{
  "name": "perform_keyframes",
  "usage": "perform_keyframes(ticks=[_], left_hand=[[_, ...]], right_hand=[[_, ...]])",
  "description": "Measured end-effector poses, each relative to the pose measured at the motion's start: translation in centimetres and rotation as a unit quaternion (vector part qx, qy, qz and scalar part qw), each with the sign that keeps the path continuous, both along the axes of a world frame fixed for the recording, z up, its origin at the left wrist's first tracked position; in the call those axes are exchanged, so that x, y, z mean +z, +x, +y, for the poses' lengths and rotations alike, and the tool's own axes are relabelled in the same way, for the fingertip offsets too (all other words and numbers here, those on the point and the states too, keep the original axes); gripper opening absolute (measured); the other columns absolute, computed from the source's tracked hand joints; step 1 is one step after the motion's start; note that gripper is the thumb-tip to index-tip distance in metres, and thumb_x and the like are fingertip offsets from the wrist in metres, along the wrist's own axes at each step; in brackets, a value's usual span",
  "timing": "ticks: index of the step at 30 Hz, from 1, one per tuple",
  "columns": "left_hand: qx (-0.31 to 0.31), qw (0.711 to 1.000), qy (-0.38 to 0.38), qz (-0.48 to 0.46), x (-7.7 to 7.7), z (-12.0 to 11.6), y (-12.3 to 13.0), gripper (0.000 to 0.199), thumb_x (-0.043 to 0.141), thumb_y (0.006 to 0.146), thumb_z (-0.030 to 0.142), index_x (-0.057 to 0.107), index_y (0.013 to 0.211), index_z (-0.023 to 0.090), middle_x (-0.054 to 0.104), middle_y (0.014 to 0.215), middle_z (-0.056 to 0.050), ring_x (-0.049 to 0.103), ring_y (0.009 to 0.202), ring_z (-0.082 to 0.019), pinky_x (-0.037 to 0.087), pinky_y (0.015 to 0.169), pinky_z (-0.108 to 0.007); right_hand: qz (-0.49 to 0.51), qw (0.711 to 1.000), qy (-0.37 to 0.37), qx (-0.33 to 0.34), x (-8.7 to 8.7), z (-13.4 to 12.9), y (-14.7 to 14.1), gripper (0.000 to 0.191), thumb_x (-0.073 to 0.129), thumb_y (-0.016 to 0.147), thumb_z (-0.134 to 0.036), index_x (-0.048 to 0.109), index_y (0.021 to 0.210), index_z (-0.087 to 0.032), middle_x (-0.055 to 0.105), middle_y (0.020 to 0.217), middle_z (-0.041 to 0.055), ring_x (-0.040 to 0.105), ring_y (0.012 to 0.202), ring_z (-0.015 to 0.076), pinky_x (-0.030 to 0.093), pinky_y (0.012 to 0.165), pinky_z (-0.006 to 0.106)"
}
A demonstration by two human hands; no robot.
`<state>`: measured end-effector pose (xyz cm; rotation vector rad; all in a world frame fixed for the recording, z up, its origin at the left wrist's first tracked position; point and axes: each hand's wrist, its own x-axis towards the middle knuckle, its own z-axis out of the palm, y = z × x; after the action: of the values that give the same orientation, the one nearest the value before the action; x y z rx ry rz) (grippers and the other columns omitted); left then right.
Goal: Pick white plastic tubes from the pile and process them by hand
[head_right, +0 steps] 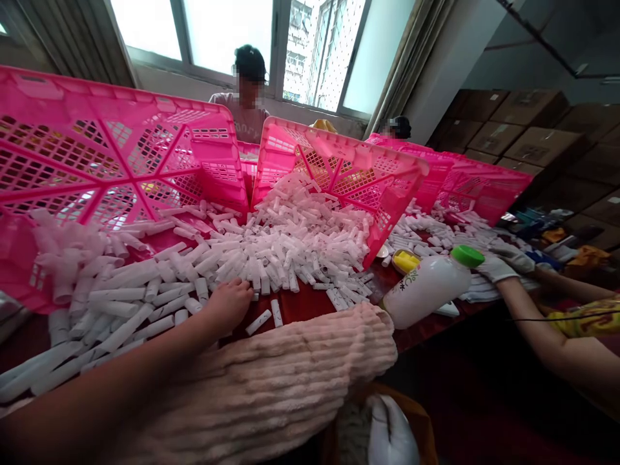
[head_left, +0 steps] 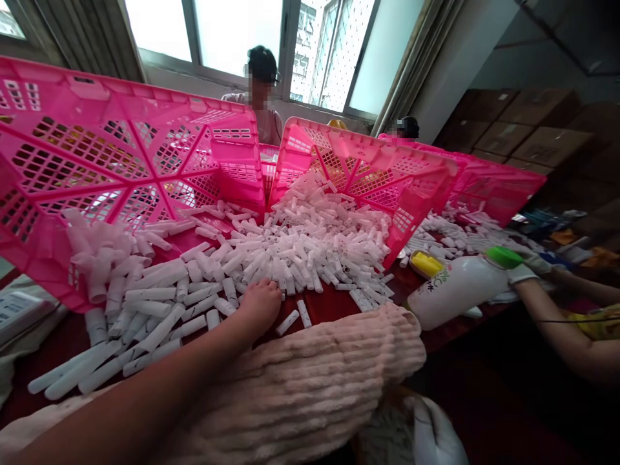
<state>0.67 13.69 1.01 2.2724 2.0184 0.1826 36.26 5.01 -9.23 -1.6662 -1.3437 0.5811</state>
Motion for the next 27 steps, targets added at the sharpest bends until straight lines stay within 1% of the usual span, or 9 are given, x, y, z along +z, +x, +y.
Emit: perform_keyframes(ticks=[2,3,5,10,12,15,17,20,27], left_hand=[[0.006,1.000,0.003,-0.007,0.3,-0.3,-0.1,0.019,0.055,0.091,0.023,0.063,0.105,0.014,0.065,0.106,-0.008,0.062,0.101,-0.023,0.050,0.087,-0.045],[0.008,1.000,0.005,-0.013,0.7,-0.7,-0.3,0.021,0.051,0.091,0.018,0.063,0.107,0.015,0.065,0.103,-0.009,0.063,0.098,-0.024,0.050,0.085,-0.045],[0.009,1.000,0.008,-0.025,1.4,-2.0,-0.7,0.032,0.045,0.090,0.011,0.061,0.117,0.016,0.065,0.101,-0.011,0.065,0.093,-0.025,0.051,0.081,-0.041],[0.028,0.978,0.020,-0.207,0.9,-7.8,-1.2,0.036,0.040,0.093,0.025,0.052,0.127,0.018,0.063,0.113,-0.011,0.064,0.098,-0.021,0.051,0.086,-0.033],[0.047,0.946,0.022,-0.319,-0.2,-10.0,-0.9,0.033,0.040,0.093,0.031,0.055,0.121,0.021,0.063,0.115,-0.009,0.062,0.103,-0.021,0.051,0.088,-0.031],[0.055,0.903,-0.001,-0.426,-1.2,-12.1,0.1,0.031,0.040,0.093,0.037,0.059,0.114,0.023,0.067,0.111,-0.007,0.063,0.102,-0.021,0.051,0.089,-0.031],[0.049,0.879,-0.024,-0.475,-1.3,-12.7,0.8,0.035,0.041,0.093,0.040,0.058,0.116,0.022,0.069,0.111,-0.008,0.063,0.102,-0.022,0.050,0.092,-0.032],[0.037,0.858,-0.044,-0.511,-1.2,-13.0,1.4,0.043,0.042,0.092,0.044,0.056,0.123,0.019,0.066,0.119,-0.011,0.060,0.109,-0.025,0.047,0.096,-0.035],[0.000,0.843,-0.082,-0.531,-1.0,-13.1,0.8,0.037,0.043,0.093,0.042,0.059,0.119,0.022,0.068,0.112,-0.007,0.060,0.107,-0.023,0.046,0.095,-0.032]], right_hand=[[0.017,0.996,0.059,0.059,2.8,3.2,-5.4,0.048,0.051,0.084,-0.061,0.063,0.093,-0.016,0.057,0.096,0.0128,0.057,0.089,0.0314,0.055,0.076,0.037],[0.005,0.988,0.072,0.138,4.1,5.1,-8.3,0.050,0.046,0.086,-0.059,0.061,0.102,-0.014,0.055,0.104,0.0126,0.054,0.099,0.0305,0.052,0.086,0.038],[-0.069,0.962,0.012,0.262,6.1,9.0,-13.7,0.041,0.046,0.086,-0.044,0.059,0.108,-0.013,0.052,0.111,0.0118,0.049,0.106,0.0286,0.042,0.097,0.039],[-0.066,0.938,-0.073,0.332,6.6,14.8,-19.2,0.011,0.065,0.073,-0.017,0.057,0.077,-0.011,0.052,0.071,0.0085,0.056,0.083,0.0331,0.042,0.089,0.044],[-0.013,0.930,-0.072,0.361,6.2,14.6,-19.0,0.024,0.066,0.075,-0.020,0.059,0.096,-0.011,0.052,0.076,0.0067,0.056,0.084,0.0300,0.045,0.085,0.037],[0.133,0.905,-0.050,0.400,6.4,12.0,-19.0,0.053,0.061,0.086,-0.043,0.041,0.127,-0.017,0.052,0.086,0.0046,0.056,0.082,0.0229,0.050,0.073,0.026],[0.290,0.858,-0.050,0.421,7.1,9.5,-19.8,0.057,0.063,0.089,-0.052,0.034,0.126,-0.020,0.052,0.082,0.0026,0.056,0.072,0.0194,0.049,0.061,0.021],[0.465,0.777,-0.025,0.423,8.2,6.3,-21.6,0.050,0.079,0.088,-0.043,0.040,0.110,-0.022,0.051,0.076,-0.0005,0.052,0.063,0.0150,0.043,0.052,0.014],[0.415,0.807,0.052,0.417,10.2,4.2,-21.6,0.037,0.071,0.101,-0.040,0.051,0.086,-0.014,0.053,0.081,0.0029,0.044,0.054,0.0095,0.035,0.044,0.009]])
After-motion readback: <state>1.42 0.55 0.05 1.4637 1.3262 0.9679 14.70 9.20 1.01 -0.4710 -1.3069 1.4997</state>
